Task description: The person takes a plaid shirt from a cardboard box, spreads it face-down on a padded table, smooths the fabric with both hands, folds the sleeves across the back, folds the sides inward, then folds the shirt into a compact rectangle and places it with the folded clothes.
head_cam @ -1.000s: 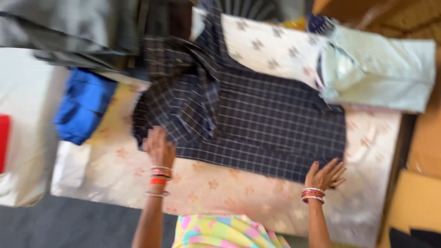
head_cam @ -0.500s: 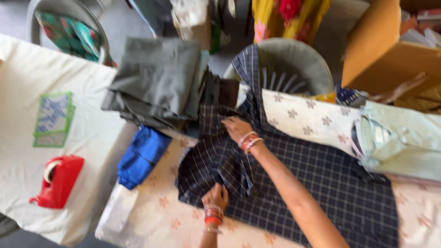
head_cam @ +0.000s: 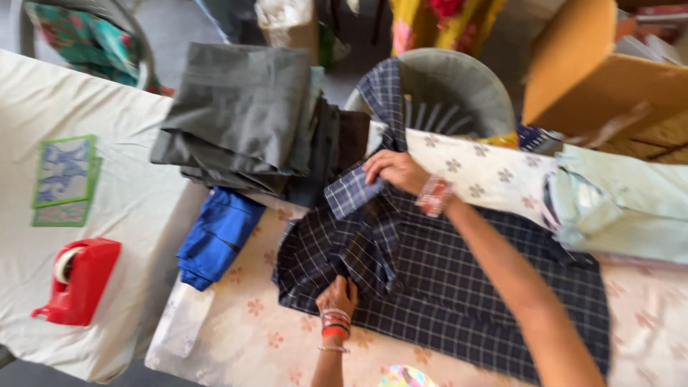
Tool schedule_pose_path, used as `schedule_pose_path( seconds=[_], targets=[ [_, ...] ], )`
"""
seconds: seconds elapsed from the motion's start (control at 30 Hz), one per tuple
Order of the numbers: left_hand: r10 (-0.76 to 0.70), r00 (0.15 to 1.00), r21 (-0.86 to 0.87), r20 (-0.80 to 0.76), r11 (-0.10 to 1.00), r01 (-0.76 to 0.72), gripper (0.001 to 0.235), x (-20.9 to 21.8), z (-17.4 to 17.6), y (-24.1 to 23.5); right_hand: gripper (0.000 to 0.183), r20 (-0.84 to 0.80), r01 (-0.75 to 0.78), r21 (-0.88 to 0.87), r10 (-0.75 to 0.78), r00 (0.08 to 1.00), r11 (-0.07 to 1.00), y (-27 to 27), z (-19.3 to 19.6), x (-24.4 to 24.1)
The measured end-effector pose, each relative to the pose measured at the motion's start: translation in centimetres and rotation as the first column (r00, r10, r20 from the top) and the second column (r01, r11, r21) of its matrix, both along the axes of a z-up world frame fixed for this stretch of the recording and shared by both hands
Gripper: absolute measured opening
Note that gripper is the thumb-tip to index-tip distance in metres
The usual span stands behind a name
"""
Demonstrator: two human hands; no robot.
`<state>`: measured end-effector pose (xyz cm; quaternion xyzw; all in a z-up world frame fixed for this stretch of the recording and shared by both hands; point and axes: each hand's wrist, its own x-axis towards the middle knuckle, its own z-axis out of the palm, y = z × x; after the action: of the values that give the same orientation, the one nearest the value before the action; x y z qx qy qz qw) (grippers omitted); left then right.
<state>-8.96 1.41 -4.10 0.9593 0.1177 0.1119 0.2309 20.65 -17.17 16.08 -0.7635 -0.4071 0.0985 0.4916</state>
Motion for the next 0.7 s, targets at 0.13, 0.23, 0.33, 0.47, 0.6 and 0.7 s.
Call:
schedule_pose_path(
  seconds=[0.13,0.23,0.33,0.47,0.6,0.7],
  targets=[
    [0.009,1.0,0.002,-0.021,1.0,-0.009,0.027,-0.3,0.0,0.0,0.04,-0.435,0.085,0.039,-0.06,0.898,0.996,-14.7,5.6,-7.0],
    [-0.006,1.0,-0.075,-0.026,0.997,0.004,0.023,-0.6,0.4,0.2,0.037,-0.213,0.252,-0.4,-0.356,0.91,0.881,-19.6,11.6,-13.5],
    [0.048,0.99,-0.123,-0.129,0.99,-0.064,0.027,0.0,-0.3,0.5,0.042,0.201,0.388,-0.638,-0.342,0.918,0.665,-23.2,13.2,-18.4],
    [0.27,0.873,-0.123,-0.407,0.93,-0.345,0.06,2.4,-2.9,2.0,0.066,0.625,0.553,-0.564,-0.121,0.771,0.613,-27.3,12.3,-22.4],
    [0.221,0.783,-0.713,-0.581,0.326,-0.621,0.092,4.1,1.6,3.2,0.036,0.745,0.642,-0.553,-0.03,0.667,0.531,-31.6,8.3,-22.9],
    [0.152,0.678,-0.657,-0.72,0.166,-0.735,0.105,4.6,3.4,3.5,0.012,0.881,0.771,-0.423,0.016,0.473,0.476,-32.8,6.5,-23.5]
  ],
)
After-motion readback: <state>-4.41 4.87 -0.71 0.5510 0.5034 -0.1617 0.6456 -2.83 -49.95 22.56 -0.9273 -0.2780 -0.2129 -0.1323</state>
